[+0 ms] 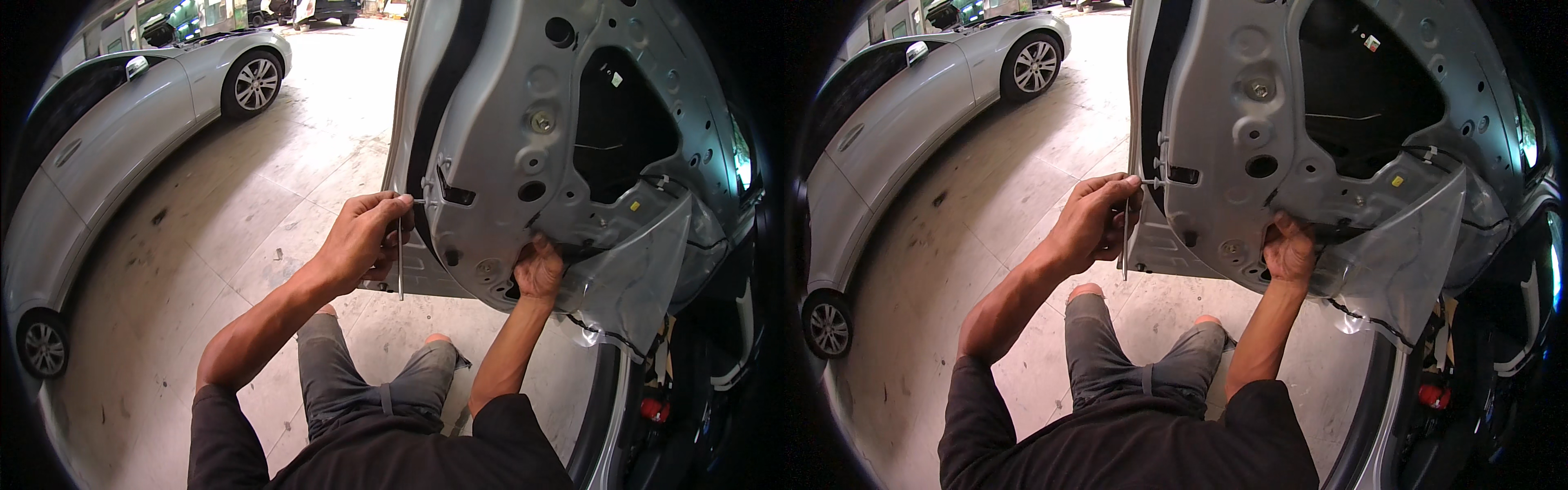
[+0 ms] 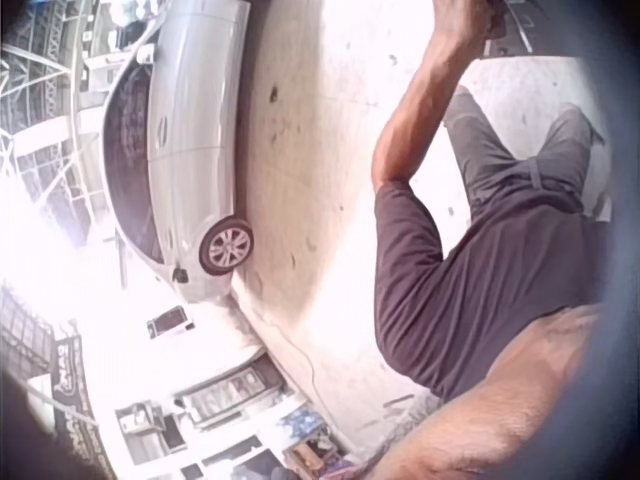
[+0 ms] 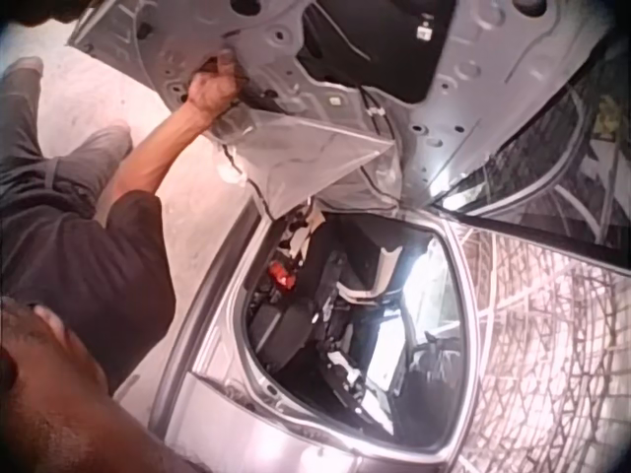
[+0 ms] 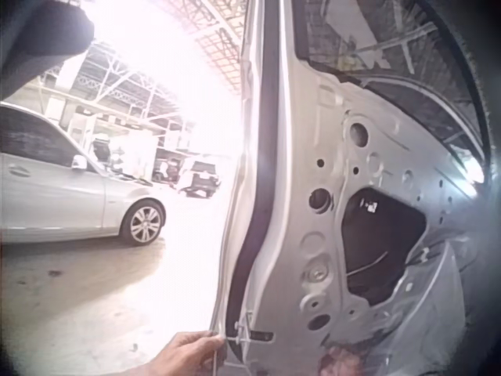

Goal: The person manipulates the interior of a car door by hand, then positions a metal bracket and uses an L-key to tighten a bolt on the door's edge.

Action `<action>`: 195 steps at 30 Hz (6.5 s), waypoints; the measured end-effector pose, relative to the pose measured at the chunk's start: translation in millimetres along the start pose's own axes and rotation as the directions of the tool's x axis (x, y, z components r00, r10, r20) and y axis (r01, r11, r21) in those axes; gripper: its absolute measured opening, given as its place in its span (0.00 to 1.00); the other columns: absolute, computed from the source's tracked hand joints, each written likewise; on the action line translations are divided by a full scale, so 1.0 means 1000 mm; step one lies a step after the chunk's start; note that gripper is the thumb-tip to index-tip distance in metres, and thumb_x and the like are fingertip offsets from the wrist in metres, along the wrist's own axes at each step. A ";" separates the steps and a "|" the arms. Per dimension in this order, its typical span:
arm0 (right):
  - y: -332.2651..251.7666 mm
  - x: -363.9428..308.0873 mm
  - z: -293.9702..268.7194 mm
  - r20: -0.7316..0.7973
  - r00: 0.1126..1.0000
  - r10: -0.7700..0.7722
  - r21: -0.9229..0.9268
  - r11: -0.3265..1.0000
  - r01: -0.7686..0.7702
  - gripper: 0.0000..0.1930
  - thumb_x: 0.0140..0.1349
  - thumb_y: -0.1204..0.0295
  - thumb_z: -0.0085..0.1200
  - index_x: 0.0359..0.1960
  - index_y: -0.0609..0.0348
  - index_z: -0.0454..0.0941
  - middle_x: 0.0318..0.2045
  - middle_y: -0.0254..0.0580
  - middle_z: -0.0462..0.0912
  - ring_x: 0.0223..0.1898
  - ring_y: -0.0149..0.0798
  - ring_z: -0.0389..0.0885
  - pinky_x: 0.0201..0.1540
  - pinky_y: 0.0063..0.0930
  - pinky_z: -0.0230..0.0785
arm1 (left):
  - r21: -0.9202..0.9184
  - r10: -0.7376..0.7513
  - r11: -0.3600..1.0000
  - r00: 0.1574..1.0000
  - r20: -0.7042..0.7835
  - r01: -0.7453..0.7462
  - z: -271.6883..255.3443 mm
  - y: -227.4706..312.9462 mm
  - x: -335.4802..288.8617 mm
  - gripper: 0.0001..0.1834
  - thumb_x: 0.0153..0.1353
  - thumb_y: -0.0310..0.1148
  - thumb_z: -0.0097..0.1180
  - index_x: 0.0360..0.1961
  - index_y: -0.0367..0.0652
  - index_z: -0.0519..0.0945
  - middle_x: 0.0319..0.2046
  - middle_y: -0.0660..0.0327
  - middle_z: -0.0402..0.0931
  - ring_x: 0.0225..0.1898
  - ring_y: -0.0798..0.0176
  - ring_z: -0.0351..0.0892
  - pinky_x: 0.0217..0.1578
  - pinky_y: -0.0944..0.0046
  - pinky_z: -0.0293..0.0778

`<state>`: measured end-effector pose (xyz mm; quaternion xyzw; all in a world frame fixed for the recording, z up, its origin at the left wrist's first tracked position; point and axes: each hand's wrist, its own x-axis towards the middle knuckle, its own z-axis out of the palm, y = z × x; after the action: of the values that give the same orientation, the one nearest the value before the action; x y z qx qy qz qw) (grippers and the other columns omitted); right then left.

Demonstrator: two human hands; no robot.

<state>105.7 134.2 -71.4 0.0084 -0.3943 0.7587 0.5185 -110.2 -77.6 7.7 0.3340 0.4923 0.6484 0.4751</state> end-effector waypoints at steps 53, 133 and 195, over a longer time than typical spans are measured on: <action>0.005 0.004 -0.025 0.050 0.999 0.018 -0.025 1.000 -0.016 0.27 0.58 0.74 0.62 0.60 0.63 0.70 0.58 0.43 0.77 0.61 0.45 0.73 0.67 0.45 0.61 | 0.614 0.521 0.694 0.851 -0.066 -0.377 -0.039 0.003 -0.014 0.14 0.70 0.30 0.51 0.53 0.35 0.79 0.26 0.64 0.75 0.27 0.73 0.73 0.29 0.68 0.73; 0.010 0.004 -0.001 0.095 0.978 -0.187 -0.100 0.975 0.196 0.32 0.52 0.78 0.67 0.60 0.59 0.71 0.57 0.40 0.77 0.60 0.44 0.73 0.66 0.42 0.63 | 0.719 0.770 0.035 0.478 0.424 -0.694 -0.076 0.000 -0.008 0.23 0.59 0.19 0.59 0.56 0.46 0.80 0.23 0.61 0.76 0.21 0.69 0.71 0.19 0.67 0.70; 0.027 0.018 -0.028 -0.044 0.976 -0.214 0.037 0.976 0.215 0.41 0.33 0.80 0.68 0.58 0.57 0.73 0.51 0.36 0.80 0.55 0.45 0.77 0.62 0.41 0.65 | 0.754 0.652 0.064 0.599 0.465 -0.654 -0.079 -0.011 -0.028 0.28 0.56 0.18 0.61 0.60 0.40 0.76 0.30 0.58 0.78 0.30 0.64 0.81 0.33 0.63 0.80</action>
<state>87.1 161.4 -99.5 0.0466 -0.3649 0.7063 0.6048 -168.7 -128.7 -24.9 0.7105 0.5444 0.4305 -0.1161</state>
